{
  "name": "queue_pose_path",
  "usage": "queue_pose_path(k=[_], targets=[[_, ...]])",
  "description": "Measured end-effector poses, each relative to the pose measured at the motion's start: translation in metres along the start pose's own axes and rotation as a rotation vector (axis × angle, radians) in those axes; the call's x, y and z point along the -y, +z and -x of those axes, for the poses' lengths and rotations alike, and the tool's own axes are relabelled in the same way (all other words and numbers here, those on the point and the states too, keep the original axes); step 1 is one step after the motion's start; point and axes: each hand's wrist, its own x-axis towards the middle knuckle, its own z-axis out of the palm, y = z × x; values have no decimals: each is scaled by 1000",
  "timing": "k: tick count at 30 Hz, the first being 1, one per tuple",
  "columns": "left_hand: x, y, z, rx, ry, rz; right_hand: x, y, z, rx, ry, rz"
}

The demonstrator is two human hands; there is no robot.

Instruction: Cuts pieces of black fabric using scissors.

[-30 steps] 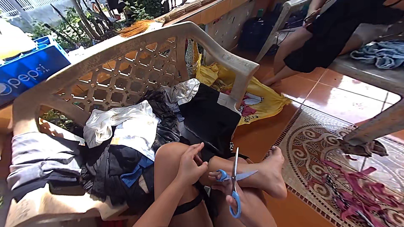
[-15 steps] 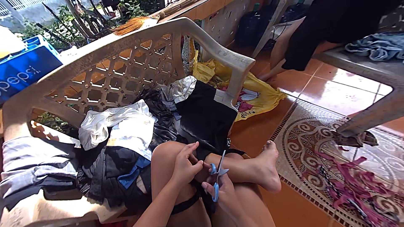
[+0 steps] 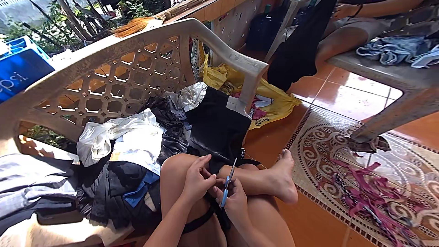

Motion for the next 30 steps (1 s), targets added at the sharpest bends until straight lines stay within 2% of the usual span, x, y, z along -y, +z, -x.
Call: queue_pose_path(k=[5, 9, 16, 19, 22, 24, 27, 30], targets=[[-3, -2, -1, 42, -33, 7, 3, 12, -12, -52, 15, 65], [2, -3, 0, 3, -4, 41, 0, 10, -11, -18, -45, 14], [3, 0, 4, -23, 31, -14, -9, -9, 2, 89, -161, 223], [2, 0, 5, -27, 20, -32, -10, -15, 10, 182, -150, 285], [3, -1, 4, -28, 33, -7, -7, -25, 22, 383, -133, 449], [3, -2, 3, -14, 27, 3, -10, -35, 22, 511, -196, 505], [2, -3, 4, -19, 48, 8, -16, -56, 12, 683, -237, 261], [2, -3, 6, -25, 39, -1, -9, -72, 8, 769, -149, -40]])
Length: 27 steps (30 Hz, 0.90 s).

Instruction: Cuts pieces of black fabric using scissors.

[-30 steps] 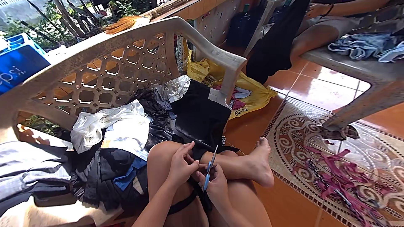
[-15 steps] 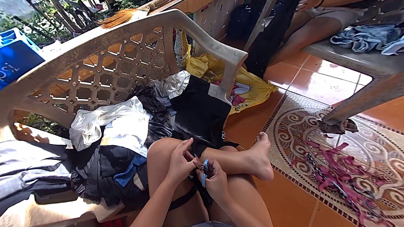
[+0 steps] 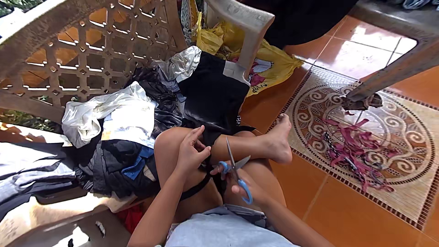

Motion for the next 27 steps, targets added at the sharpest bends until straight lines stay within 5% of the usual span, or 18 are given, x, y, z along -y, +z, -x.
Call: queue_pose_path(k=[3, 7, 11, 14, 17, 22, 27], targets=[[7, 0, 1, -13, 15, -1, 10, -11, 12, -28, 114, -75], [12, -1, 2, -16, 31, 25, 24, -16, 25, 12, 506, -77], [12, -2, 2, -25, 27, 45, 15, -22, 34, 76, 572, -318], [12, -3, 3, -33, 27, 60, 29, -25, 33, -24, 720, 20], [10, -3, 3, -39, 25, 62, 33, -24, 35, -136, 605, 261], [12, -3, 3, -44, 44, 48, 23, -25, 34, 86, 403, -359], [13, -5, 5, -43, 71, 38, 18, -21, 23, 133, 464, -425]])
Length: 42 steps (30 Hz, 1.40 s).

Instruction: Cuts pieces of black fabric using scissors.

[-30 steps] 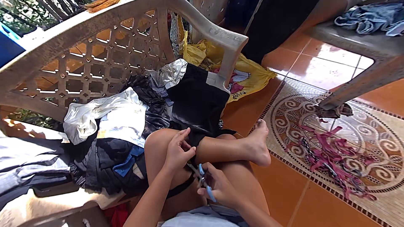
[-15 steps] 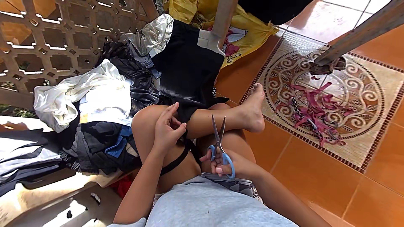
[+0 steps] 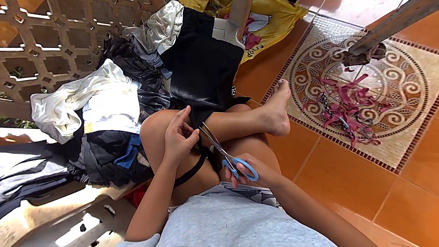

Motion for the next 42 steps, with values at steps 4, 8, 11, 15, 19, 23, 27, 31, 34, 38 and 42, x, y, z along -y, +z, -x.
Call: queue_pose_path(k=[4, 8, 11, 15, 19, 23, 27, 31, 34, 38, 42], targets=[[4, -1, 1, 13, 52, -41, 1, 3, -7, 6, -21, -31], [5, 1, 2, -3, 50, -25, 0, 2, -8, 52, -61, -81], [6, 1, 2, 6, 55, -37, -2, 6, -12, 54, -83, -101], [4, 2, 3, 15, 49, -55, -5, 14, -28, 9, -126, -118], [4, 1, 4, 24, 60, -56, -2, 22, -46, -48, -120, -144], [5, 0, 4, 25, 50, -58, 0, 24, -54, -68, -111, -168], [5, 1, 4, 21, 47, -50, 0, 22, -52, -35, -99, -197], [5, 1, 3, 25, 40, -47, 3, 21, -51, -26, -88, -211], [5, 1, 3, 24, 36, -46, 4, 24, -51, -44, -83, -232], [4, 1, 4, 8, 23, -46, 3, 33, -52, -95, -92, -281], [3, 1, 3, -1, 14, -40, 4, 36, -51, -130, -96, -303]])
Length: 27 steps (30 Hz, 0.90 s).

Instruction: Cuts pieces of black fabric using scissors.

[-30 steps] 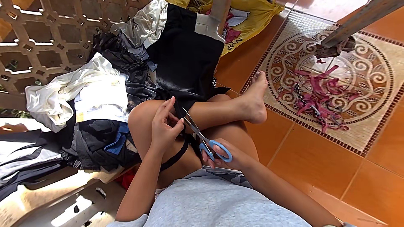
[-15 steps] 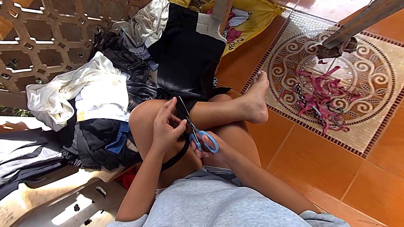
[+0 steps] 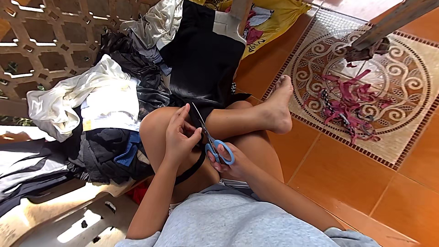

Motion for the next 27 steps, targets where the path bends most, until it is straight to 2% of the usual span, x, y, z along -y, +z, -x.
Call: queue_pose_path(k=[11, 27], targets=[[1, 1, 0, 35, 32, -75, 5, -5, -8, 34, 31, -36], [-1, 2, 0, 30, 28, -87, 9, 0, -11, -35, 48, -35]])
